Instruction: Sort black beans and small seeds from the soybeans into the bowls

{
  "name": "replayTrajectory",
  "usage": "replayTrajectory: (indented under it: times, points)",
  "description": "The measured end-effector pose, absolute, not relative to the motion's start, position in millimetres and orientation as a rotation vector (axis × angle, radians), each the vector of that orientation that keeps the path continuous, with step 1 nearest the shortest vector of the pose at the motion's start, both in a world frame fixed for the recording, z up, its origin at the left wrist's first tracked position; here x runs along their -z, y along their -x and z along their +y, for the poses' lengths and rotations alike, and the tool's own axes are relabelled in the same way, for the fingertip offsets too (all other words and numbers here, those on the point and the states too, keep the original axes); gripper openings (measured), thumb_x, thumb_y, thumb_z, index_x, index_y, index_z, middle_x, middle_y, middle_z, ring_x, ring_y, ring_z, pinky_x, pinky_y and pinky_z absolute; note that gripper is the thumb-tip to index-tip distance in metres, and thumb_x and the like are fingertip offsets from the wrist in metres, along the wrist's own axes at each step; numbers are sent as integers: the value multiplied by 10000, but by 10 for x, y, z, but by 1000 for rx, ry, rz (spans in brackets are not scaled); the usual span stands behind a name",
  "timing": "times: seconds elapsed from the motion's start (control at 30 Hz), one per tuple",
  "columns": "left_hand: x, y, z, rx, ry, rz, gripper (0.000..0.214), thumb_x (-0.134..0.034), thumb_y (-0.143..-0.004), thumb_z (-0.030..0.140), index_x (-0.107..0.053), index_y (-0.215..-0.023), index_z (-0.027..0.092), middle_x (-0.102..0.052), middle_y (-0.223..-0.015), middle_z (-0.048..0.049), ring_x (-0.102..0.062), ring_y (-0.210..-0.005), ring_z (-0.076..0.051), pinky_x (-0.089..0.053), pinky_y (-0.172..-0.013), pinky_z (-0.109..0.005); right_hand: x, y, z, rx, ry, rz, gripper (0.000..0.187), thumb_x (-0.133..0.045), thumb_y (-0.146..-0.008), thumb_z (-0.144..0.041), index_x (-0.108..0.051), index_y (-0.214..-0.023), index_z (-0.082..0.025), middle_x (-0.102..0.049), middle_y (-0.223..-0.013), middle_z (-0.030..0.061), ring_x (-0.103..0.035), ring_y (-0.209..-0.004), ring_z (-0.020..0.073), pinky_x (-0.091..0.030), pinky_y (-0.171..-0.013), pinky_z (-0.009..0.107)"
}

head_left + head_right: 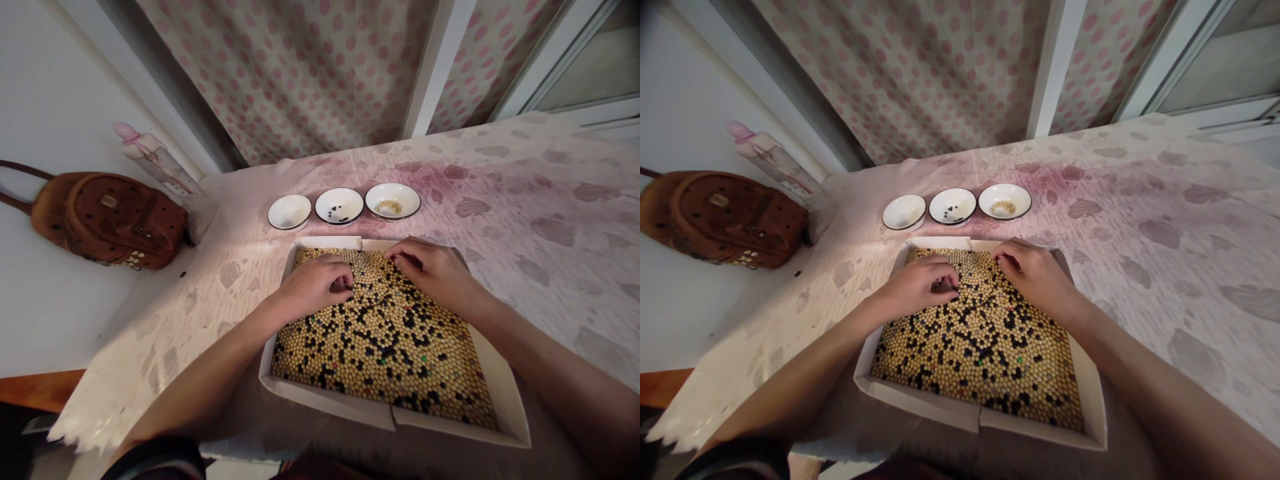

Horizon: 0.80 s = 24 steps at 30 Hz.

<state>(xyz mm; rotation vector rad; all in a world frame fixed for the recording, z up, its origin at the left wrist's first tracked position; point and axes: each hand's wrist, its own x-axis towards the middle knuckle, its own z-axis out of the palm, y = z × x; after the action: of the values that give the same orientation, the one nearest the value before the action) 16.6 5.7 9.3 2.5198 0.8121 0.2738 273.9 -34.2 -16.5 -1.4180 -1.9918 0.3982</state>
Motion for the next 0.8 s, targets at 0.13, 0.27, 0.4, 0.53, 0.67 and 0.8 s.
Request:
replayTrajectory:
  times: [0.13,0.27,0.4,0.53,0.67,0.8]
  points:
    - [-81,-175,61,-266,-2525,793,46,-695,-894,184,-666,-861,196,-650,-862,-11,-595,-822,-168,-451,-748,-305,169,-2735,-347,-399,1436,-1988,236,-483,-936,-206,-707,-984,-262,-751,-988,15,-705,-865,186,-554,-816,342]
    - [-114,-162,50,-240,-2527,838,40,-711,-894,182,-680,-870,190,-658,-867,-14,-606,-831,-171,-457,-750,-299,176,-2736,-348,-404,1433,-1988,224,-490,-938,-202,-703,-983,-257,-750,-982,12,-700,-850,179,-545,-806,325]
    - [-137,-139,36,-210,-2522,896,29,-709,-880,171,-689,-894,188,-677,-864,-19,-625,-816,-172,-465,-739,-293,186,-2743,-346,-402,1416,-1990,223,-486,-946,-210,-700,-983,-260,-753,-977,11,-702,-858,180,-545,-813,327]
    - [-126,-123,31,-205,-2493,924,40,-694,-868,170,-687,-904,188,-696,-873,-28,-643,-781,-172,-475,-716,-291,191,-2750,-346,-421,1427,-1992,224,-484,-953,-224,-701,-991,-266,-754,-982,13,-703,-861,188,-548,-813,344]
    - [-125,-127,25,-200,-2508,927,25,-678,-877,181,-684,-899,191,-698,-880,-33,-642,-788,-177,-473,-719,-297,194,-2752,-347,-432,1426,-1991,231,-481,-955,-228,-704,-1000,-266,-749,-1000,15,-701,-892,191,-546,-838,353]
    - [-127,-144,9,-208,-2538,958,68,-639,-876,150,-682,-872,202,-693,-861,-25,-634,-807,-183,-457,-724,-303,196,-2749,-345,-427,1425,-1990,239,-477,-952,-231,-708,-1001,-266,-753,-1001,17,-703,-901,195,-548,-846,363]
